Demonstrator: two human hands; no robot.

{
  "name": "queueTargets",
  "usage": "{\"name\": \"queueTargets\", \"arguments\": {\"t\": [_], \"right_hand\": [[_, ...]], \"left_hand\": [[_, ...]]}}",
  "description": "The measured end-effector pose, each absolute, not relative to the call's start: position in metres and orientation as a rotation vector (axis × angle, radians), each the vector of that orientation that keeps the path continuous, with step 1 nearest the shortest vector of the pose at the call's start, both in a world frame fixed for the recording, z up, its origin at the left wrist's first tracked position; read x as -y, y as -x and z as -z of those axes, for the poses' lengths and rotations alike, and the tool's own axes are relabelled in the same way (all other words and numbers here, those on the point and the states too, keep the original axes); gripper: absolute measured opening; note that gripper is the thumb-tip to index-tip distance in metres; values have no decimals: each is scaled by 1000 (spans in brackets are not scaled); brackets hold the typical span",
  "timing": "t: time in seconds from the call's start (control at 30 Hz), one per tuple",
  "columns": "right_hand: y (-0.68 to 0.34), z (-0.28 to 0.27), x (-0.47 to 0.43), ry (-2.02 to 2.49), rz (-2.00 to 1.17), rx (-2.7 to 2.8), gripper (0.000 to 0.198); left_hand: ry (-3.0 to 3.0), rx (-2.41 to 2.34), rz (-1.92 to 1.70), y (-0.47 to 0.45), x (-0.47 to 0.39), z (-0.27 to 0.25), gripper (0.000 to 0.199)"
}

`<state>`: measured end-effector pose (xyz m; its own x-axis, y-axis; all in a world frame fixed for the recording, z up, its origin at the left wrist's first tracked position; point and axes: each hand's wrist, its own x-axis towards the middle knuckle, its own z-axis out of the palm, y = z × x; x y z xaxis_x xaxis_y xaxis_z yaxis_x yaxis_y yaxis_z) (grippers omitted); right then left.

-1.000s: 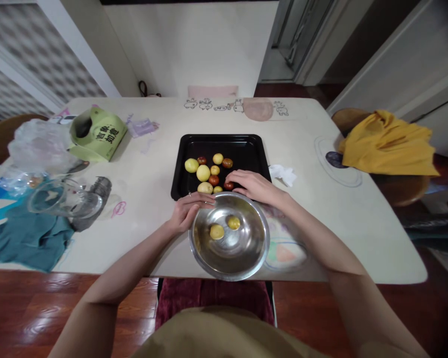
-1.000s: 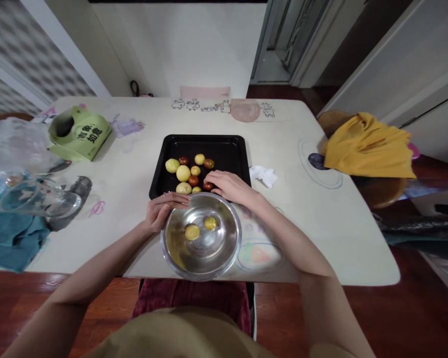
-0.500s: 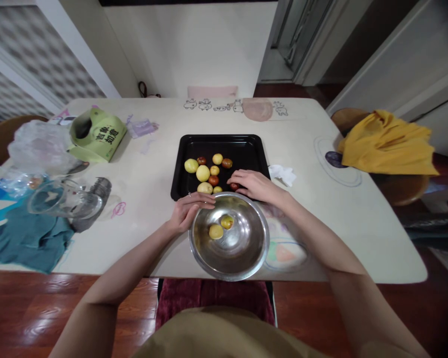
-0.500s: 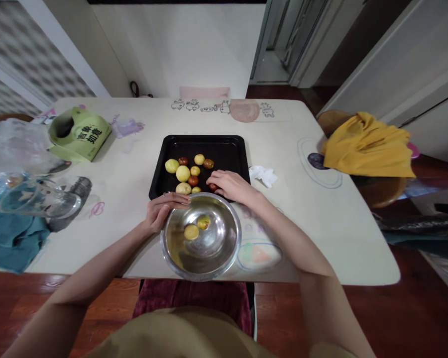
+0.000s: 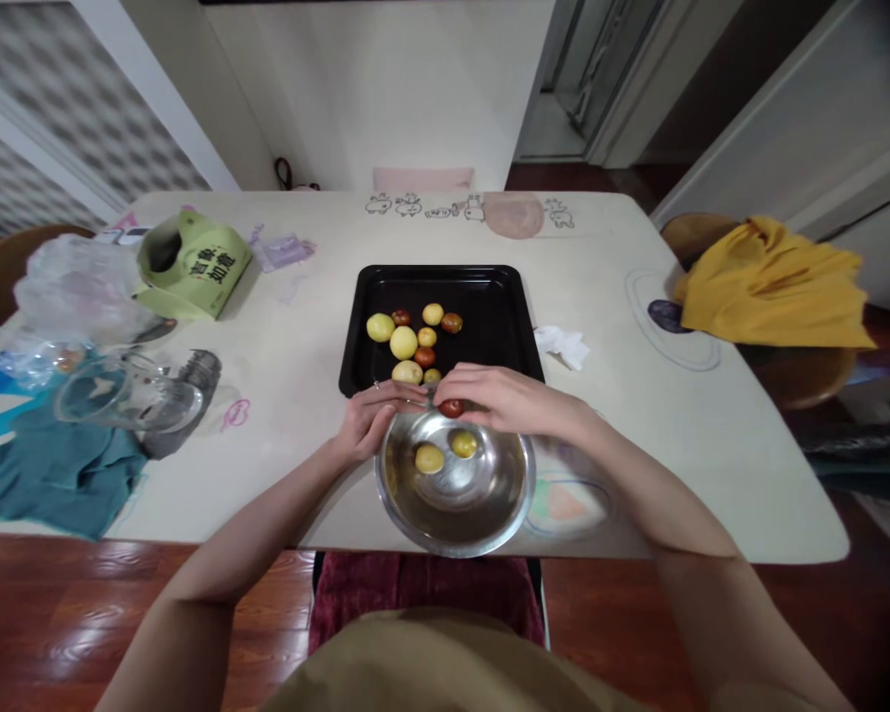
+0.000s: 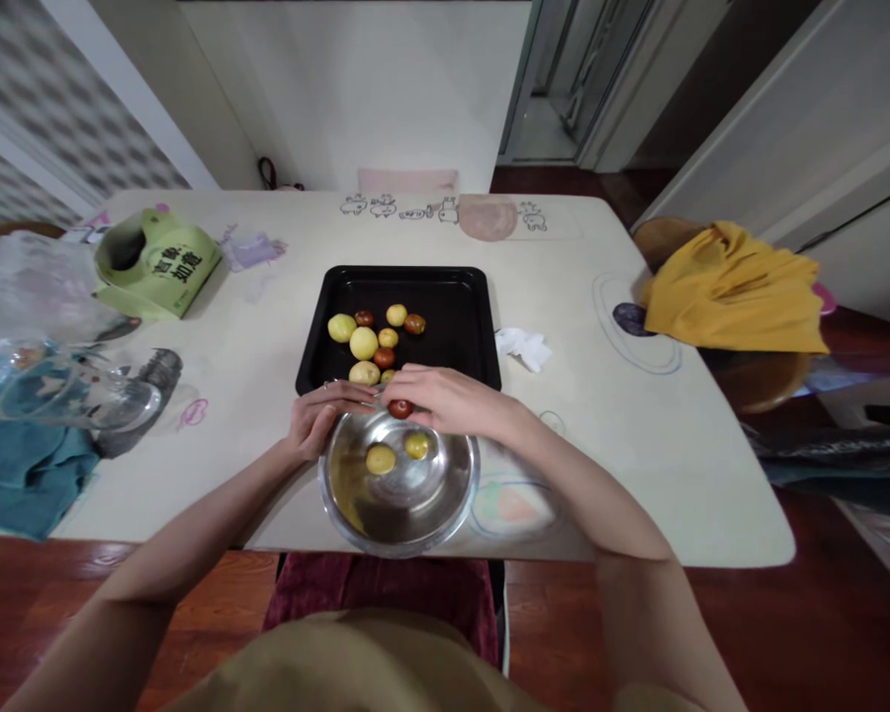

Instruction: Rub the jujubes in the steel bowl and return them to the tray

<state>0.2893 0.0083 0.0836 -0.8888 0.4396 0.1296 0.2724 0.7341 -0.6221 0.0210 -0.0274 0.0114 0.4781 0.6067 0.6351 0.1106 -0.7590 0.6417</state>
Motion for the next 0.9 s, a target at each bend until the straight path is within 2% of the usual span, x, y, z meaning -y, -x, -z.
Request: {"name": "queueTargets", "arguments": {"t": [0.37,0.77,0.9], "right_hand": [[-272,-56,1,513,-869,2812,23],[-272,-57,1,508,-878,2796,23],[-273,-62,0,531,-855,2795,16]], "left_hand": [[-2206,-604,-1248,-20,26,-8,50],[-2195,-561,-1262,-20,26,-9,48],[-2201,-563,-1263,-20,25,-8,48]]}}
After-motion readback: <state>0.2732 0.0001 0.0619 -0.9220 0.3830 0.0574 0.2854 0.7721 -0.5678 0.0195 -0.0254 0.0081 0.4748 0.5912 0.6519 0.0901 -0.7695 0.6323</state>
